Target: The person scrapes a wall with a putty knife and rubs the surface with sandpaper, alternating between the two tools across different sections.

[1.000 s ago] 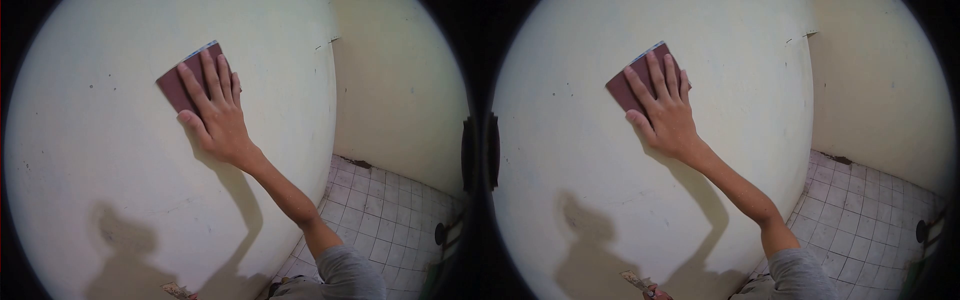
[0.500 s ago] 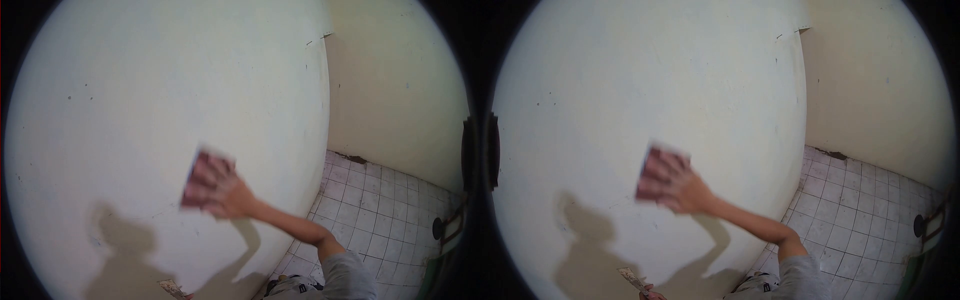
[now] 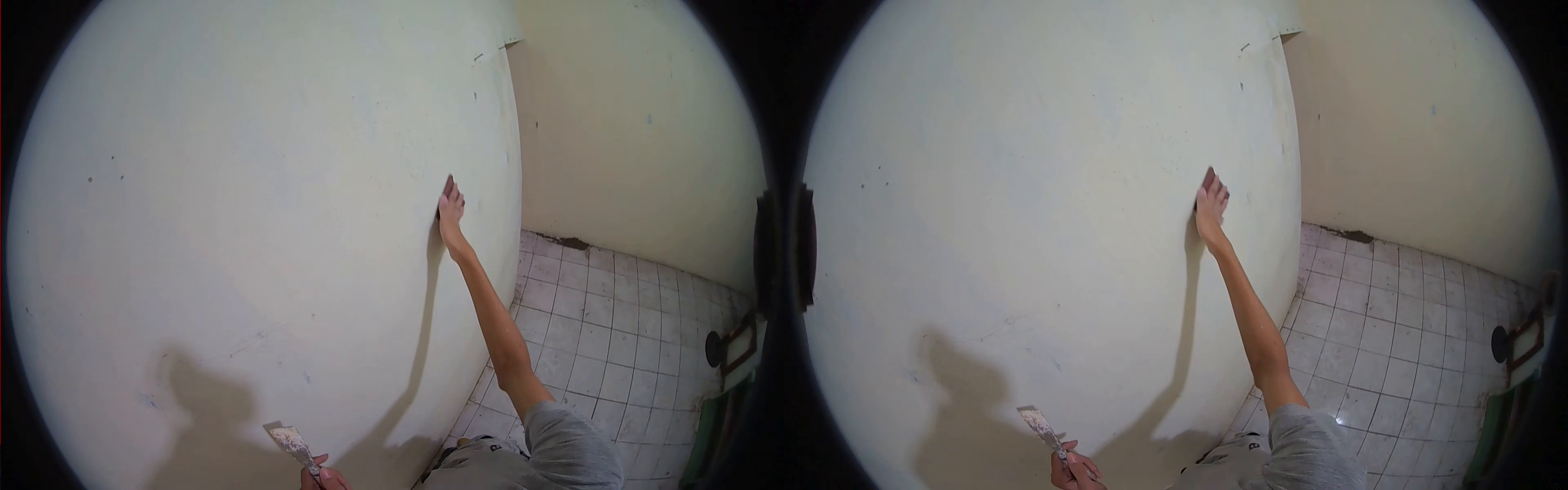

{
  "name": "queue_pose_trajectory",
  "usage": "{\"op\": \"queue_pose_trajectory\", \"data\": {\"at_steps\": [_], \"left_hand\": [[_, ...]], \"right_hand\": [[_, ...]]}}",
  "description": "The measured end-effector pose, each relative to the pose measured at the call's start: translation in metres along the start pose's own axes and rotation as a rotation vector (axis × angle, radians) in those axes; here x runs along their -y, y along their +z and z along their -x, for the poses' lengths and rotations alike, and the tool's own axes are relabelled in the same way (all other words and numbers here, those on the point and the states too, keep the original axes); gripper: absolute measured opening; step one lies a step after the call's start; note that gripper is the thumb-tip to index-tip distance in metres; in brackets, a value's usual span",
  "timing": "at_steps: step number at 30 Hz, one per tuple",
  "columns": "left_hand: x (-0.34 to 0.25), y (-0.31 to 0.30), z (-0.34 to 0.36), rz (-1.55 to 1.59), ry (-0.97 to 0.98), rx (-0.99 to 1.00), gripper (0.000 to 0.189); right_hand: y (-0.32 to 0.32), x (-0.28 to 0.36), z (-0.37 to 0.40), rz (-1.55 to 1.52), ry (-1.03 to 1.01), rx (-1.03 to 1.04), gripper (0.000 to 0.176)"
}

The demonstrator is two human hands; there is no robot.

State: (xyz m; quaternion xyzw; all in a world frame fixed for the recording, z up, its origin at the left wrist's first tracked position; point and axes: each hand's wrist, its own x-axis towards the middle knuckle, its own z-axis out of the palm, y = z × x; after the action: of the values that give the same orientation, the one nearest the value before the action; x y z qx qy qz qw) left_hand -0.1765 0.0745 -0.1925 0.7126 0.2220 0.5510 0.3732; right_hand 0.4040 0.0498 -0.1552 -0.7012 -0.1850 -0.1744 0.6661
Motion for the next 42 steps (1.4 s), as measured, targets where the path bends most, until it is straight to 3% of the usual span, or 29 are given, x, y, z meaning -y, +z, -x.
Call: {"op": "queue_pose_trajectory", "data": {"at_steps": [3, 4, 5, 8, 10, 11, 13, 16, 19, 22, 25, 29, 31, 34, 36, 38, 40, 42], "left_hand": [[-0.004, 0.014, -0.014, -0.120, -0.018, -0.032, 0.034], [-0.003, 0.020, -0.019, -0.166, -0.044, -0.053, 0.034], [0.010, 0.019, -0.020, -0.167, -0.083, -0.043, 0.035], [0.053, 0.026, -0.023, -0.049, -0.128, -0.001, 0.035], [0.056, 0.036, -0.030, 0.182, -0.059, 0.032, 0.034], [0.043, 0.041, -0.032, 0.118, -0.069, 0.049, 0.033], [0.008, 0.046, -0.033, -0.009, -0.085, 0.068, 0.031], [0.005, 0.033, -0.024, -0.051, -0.124, 0.011, 0.028], [0.030, 0.024, -0.018, -0.079, -0.180, -0.095, 0.027], [0.014, 0.028, -0.019, -0.054, -0.240, -0.126, 0.026], [0.012, 0.032, -0.029, 0.085, 0.020, 0.034, 0.024], [-0.016, 0.051, -0.033, 0.067, -0.016, 0.124, 0.029], [-0.021, 0.058, -0.036, 0.068, -0.017, 0.189, 0.028], [-0.022, 0.058, -0.036, 0.089, 0.036, 0.235, 0.027], [-0.021, 0.057, -0.032, 0.078, 0.040, 0.217, 0.025], [-0.033, 0.057, -0.030, 0.043, 0.011, 0.153, 0.025], [-0.042, 0.061, -0.029, 0.019, -0.014, 0.071, 0.026], [-0.001, 0.038, -0.026, 0.025, -0.067, 0.095, 0.025]], "right_hand": [[0.003, 0.086, -0.020, -0.009, -0.127, -0.106, 0.067], [0.002, 0.138, -0.009, -0.034, -0.273, -0.169, 0.063], [0.006, 0.170, -0.009, 0.009, -0.547, -0.229, 0.059], [0.000, 0.252, 0.058, 0.079, -0.762, -0.104, 0.060], [0.001, 0.247, 0.111, 0.099, -0.861, 0.050, 0.063], [-0.001, 0.238, 0.128, 0.101, -0.925, 0.122, 0.064], [-0.003, 0.217, 0.126, 0.117, -0.929, 0.137, 0.059], [-0.006, 0.211, 0.082, 0.064, -0.933, 0.034, 0.056], [-0.016, 0.199, 0.015, 0.006, -0.704, -0.114, 0.055], [-0.023, 0.159, -0.015, 0.008, -0.510, -0.092, 0.055], [-0.017, 0.091, 0.008, -0.028, -0.359, -0.087, 0.057], [0.012, -0.006, 0.116, 0.021, -0.192, -0.042, 0.060], [0.012, 0.003, 0.174, -0.028, -0.066, 0.059, 0.059], [0.010, 0.040, 0.161, -0.020, -0.251, 0.032, 0.059], [0.003, 0.072, 0.107, 0.026, -0.468, -0.005, 0.059], [0.002, 0.106, 0.026, 0.065, -0.549, -0.099, 0.058], [-0.013, 0.127, -0.038, 0.035, -0.524, -0.131, 0.056], [-0.024, 0.146, -0.045, -0.007, -0.388, -0.100, 0.057]]}}
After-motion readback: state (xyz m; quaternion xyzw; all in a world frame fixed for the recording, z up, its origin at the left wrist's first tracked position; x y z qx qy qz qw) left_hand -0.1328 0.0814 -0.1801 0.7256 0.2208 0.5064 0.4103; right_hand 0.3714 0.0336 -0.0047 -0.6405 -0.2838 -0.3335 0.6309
